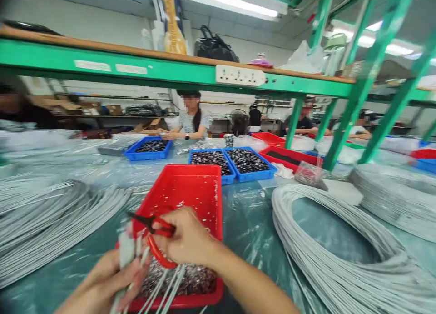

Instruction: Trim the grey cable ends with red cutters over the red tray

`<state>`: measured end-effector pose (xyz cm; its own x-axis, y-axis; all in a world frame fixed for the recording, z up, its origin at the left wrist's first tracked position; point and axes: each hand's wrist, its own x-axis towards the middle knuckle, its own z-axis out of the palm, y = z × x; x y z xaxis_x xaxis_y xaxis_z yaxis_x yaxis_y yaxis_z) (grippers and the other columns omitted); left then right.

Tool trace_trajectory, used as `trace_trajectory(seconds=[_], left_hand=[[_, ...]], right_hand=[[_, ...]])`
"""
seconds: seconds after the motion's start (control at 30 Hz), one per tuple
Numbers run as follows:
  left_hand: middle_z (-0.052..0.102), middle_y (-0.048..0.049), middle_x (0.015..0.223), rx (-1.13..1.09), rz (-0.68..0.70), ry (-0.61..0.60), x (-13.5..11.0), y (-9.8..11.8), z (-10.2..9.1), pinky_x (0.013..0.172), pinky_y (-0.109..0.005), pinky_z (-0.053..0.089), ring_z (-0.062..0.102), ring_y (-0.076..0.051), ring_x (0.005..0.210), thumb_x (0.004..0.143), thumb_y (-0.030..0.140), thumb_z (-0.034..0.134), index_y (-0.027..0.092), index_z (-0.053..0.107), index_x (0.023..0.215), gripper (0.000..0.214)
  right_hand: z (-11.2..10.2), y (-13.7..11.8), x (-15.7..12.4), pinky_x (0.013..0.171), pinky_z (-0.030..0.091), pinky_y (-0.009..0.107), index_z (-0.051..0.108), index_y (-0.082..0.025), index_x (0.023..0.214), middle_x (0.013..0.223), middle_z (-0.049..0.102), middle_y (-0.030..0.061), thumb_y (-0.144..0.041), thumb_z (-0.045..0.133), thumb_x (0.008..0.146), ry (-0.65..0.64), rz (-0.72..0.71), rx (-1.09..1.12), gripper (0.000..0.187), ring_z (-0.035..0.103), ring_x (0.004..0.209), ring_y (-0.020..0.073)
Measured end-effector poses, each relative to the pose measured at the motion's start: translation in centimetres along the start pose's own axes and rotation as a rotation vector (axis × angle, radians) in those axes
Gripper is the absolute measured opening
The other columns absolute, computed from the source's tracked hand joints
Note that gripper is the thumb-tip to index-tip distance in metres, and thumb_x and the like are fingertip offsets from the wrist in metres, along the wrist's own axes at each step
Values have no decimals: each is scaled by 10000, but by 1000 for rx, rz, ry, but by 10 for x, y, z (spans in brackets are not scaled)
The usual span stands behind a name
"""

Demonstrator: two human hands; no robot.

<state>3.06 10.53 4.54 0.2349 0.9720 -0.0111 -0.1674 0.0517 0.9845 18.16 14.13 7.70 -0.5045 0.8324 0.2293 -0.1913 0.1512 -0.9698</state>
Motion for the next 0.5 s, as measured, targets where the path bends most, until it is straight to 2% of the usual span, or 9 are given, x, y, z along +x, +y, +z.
trace_trajectory(seconds=[0.03,0.07,0.17,0.23,0.3,0.4,0.5], left_hand=[[444,73,420,-123,-40,-67,1,2,6,399,-179,198,263,-19,330,651,431,735,137,577,532,355],[437,80,429,-227,-74,-101,2,4,11,394,-183,158,230,-11,328,637,403,754,135,594,590,316],[461,78,448,-329,-66,-99,3,6,15,387,-186,129,249,-1,313,658,353,751,129,616,667,262],[510,62,476,-288,1,-34,0,6,13,383,-179,147,304,1,306,691,360,729,126,628,689,255],[561,44,520,-228,54,45,-4,6,11,386,-173,185,364,-8,314,704,381,717,127,644,735,266],[599,24,569,-124,71,86,-6,8,8,420,-187,281,444,-46,360,697,418,711,123,660,780,311],[597,12,609,-5,127,154,-4,7,8,528,-216,360,508,-99,527,718,424,686,121,687,792,312]], right_hand=[[-3,-1,-1,494,267,212,445,-184,451,471,370,-108,-116,743,587,39,-47,-17,335,294,489,81],[-5,-1,0,499,256,215,430,-188,451,487,368,-103,-85,716,595,69,-77,-22,336,284,503,84],[-10,3,7,468,254,230,453,-206,533,502,380,-90,-238,648,694,95,-87,17,255,274,462,87],[-12,7,11,421,240,237,417,-226,568,487,340,-98,-393,556,760,91,-50,39,290,221,404,82],[-12,8,13,394,225,236,388,-235,575,476,308,-104,-455,516,774,81,0,12,323,193,386,81],[-10,5,11,431,279,239,469,-211,617,504,392,-71,-435,572,750,64,43,-141,280,326,433,99],[-17,1,9,505,298,260,476,-208,589,563,451,-37,-362,594,733,146,1,-414,242,402,525,132]])
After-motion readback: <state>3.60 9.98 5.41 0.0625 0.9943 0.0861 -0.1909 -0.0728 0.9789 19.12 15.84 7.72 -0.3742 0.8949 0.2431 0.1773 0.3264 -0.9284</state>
